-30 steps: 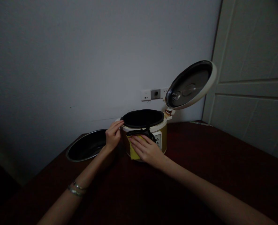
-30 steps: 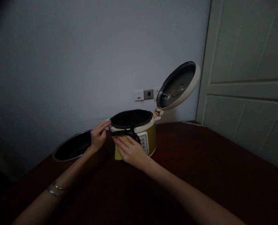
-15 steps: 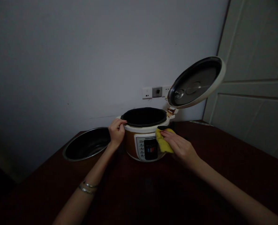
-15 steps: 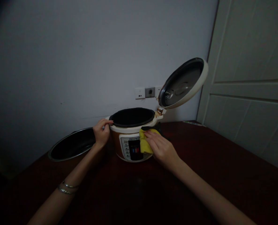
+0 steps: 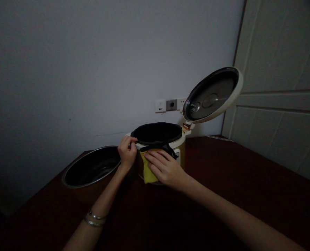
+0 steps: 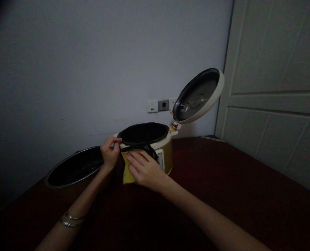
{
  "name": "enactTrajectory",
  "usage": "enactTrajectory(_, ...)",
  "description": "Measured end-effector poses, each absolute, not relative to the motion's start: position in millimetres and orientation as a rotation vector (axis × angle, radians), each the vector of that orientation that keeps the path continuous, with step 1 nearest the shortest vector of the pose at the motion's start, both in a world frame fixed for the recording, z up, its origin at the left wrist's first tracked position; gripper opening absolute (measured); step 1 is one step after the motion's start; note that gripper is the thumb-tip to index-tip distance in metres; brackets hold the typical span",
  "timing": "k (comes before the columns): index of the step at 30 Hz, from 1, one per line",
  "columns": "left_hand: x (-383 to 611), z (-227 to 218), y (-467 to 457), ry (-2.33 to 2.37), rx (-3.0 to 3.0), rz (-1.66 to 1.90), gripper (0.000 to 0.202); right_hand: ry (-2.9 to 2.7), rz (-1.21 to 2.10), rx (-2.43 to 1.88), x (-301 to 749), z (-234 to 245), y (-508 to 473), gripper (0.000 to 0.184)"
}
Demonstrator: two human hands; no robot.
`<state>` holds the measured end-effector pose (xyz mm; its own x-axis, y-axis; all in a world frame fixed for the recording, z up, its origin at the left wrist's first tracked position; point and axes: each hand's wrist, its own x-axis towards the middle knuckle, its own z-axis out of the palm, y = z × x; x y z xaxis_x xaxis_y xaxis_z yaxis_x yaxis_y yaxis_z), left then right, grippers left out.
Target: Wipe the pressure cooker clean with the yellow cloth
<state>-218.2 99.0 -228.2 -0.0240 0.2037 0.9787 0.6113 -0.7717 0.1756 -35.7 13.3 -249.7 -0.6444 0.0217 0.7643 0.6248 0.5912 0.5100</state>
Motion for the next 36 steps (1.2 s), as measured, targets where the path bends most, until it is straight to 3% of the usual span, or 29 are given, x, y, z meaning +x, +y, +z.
enactTrajectory(9,-219.3,-221.7,92.1,-0.926,-2.006,-1.759,0.021,-2.094,-1.087,-0.523,-39.5,-246.3,16.8,0.028)
enactTrajectory(18,-220.6,-208.1,84.9,-1.039,-2.127,-1.513,0.018,-2.027,-1.012,-0.546,3.4,-248.4,2.7,0.028)
enactTrajectory(27,-218.7,-210.9,83.2,-1.038,-2.095,-1.415,0.018,-1.957,-0.833,-0.756,53.2,-259.9,-1.1,0.04)
enactTrajectory(36,-219.3,-211.2,81.0,-1.075,-2.1,-1.376,0.016,-2.097,-1.049,-0.401,-24.1,-245.9,2.0,0.03)
